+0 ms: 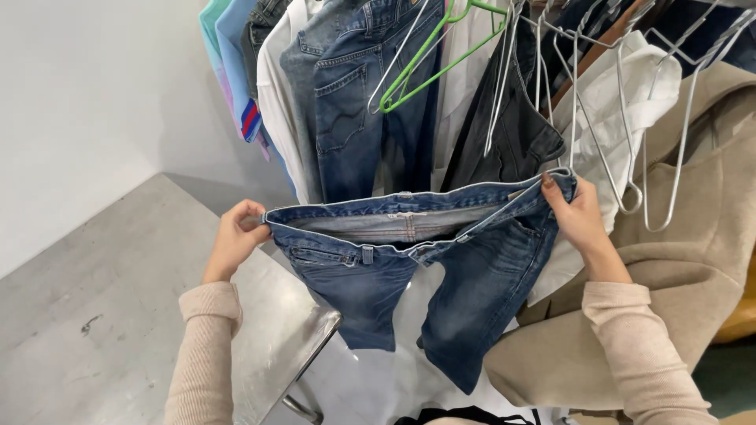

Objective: The person removes a pair of jeans from a plastic bag on a metal table, unfolds them, and places them on a hanger. They then hang the jeans on a clothing rack alongside other garments.

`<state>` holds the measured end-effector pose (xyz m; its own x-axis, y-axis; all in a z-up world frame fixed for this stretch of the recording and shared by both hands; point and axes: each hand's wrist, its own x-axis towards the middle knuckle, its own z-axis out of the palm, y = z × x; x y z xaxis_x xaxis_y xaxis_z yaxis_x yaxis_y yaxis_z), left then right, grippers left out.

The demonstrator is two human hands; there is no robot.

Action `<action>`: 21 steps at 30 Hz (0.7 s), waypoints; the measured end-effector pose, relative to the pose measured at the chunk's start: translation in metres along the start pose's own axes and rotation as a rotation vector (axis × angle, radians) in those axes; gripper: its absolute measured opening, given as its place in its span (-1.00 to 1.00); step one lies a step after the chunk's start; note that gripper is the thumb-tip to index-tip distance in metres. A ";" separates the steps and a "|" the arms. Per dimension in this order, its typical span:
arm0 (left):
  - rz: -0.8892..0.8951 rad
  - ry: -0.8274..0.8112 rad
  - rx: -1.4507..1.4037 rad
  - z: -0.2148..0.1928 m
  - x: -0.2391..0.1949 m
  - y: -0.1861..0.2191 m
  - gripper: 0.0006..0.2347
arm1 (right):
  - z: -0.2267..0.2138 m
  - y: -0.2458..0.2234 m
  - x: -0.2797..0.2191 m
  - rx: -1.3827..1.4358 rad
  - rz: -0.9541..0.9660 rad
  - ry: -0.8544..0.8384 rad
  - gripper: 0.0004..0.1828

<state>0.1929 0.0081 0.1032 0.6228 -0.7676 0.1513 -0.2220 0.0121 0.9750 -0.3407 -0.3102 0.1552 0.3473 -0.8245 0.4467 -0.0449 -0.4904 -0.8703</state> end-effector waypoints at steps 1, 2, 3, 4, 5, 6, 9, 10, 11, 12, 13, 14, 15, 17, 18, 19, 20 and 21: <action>0.000 -0.005 -0.002 0.001 0.002 0.008 -0.73 | -0.003 -0.009 -0.002 -0.004 0.002 0.004 -0.69; 0.053 0.067 0.024 0.000 0.002 0.016 -0.71 | -0.005 -0.017 -0.005 -0.054 -0.031 -0.096 -0.83; 0.106 0.140 0.050 0.000 0.001 0.024 -0.70 | -0.007 -0.025 -0.007 -0.104 -0.065 -0.197 -0.96; 0.107 0.137 0.048 0.004 0.003 0.027 -0.70 | -0.007 -0.037 -0.011 -0.107 -0.064 -0.195 -0.96; 0.126 0.137 0.111 0.009 0.004 0.030 -0.70 | -0.006 -0.049 -0.014 -0.142 -0.039 -0.283 -0.96; 0.147 0.137 0.176 0.012 0.007 0.035 -0.71 | -0.005 -0.061 -0.017 -0.176 -0.013 -0.371 -0.94; 0.446 0.083 0.911 0.019 0.030 0.023 -0.85 | -0.002 -0.091 -0.012 -0.665 0.268 -0.532 -0.77; 0.449 0.082 0.911 0.032 0.032 0.032 -0.85 | -0.005 -0.069 -0.011 -0.664 0.268 -0.530 -0.77; 0.522 0.086 0.920 0.046 0.033 0.041 -0.88 | -0.008 -0.048 -0.009 -0.788 0.300 -0.573 -0.74; 0.597 0.091 0.928 0.060 0.034 0.052 -0.91 | -0.012 -0.027 -0.007 -0.914 0.332 -0.613 -0.70; 0.600 0.092 0.927 0.075 0.033 0.058 -0.91 | 0.003 -0.046 -0.010 -0.914 0.331 -0.609 -0.70; 0.643 0.073 0.901 0.090 0.034 0.065 -0.92 | 0.018 -0.065 -0.013 -0.850 0.317 -0.607 -0.68; 0.685 0.054 0.874 0.106 0.034 0.071 -0.93 | 0.033 -0.084 -0.016 -0.786 0.302 -0.604 -0.67; 0.732 0.056 0.845 0.127 0.037 0.074 -0.92 | 0.069 -0.067 -0.012 -0.606 0.192 -0.398 -0.63; 0.773 0.062 0.818 0.138 0.038 0.075 -0.91 | 0.088 -0.059 -0.009 -0.423 0.081 -0.199 -0.54; 0.775 0.062 0.817 0.145 0.037 0.087 -0.91 | 0.102 -0.053 0.005 -0.424 0.080 -0.196 -0.54; 0.824 0.073 0.792 0.152 0.035 0.099 -0.91 | 0.117 -0.047 0.018 -0.285 0.023 -0.006 -0.55; 0.873 0.085 0.766 0.158 0.033 0.110 -0.90 | 0.133 -0.041 0.031 -0.144 -0.034 0.182 -0.45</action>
<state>0.0704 -0.1171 0.1899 0.0762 -0.6433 0.7618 -0.9774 0.1029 0.1847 -0.2039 -0.2781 0.1775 0.1766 -0.8379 0.5165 -0.1737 -0.5430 -0.8215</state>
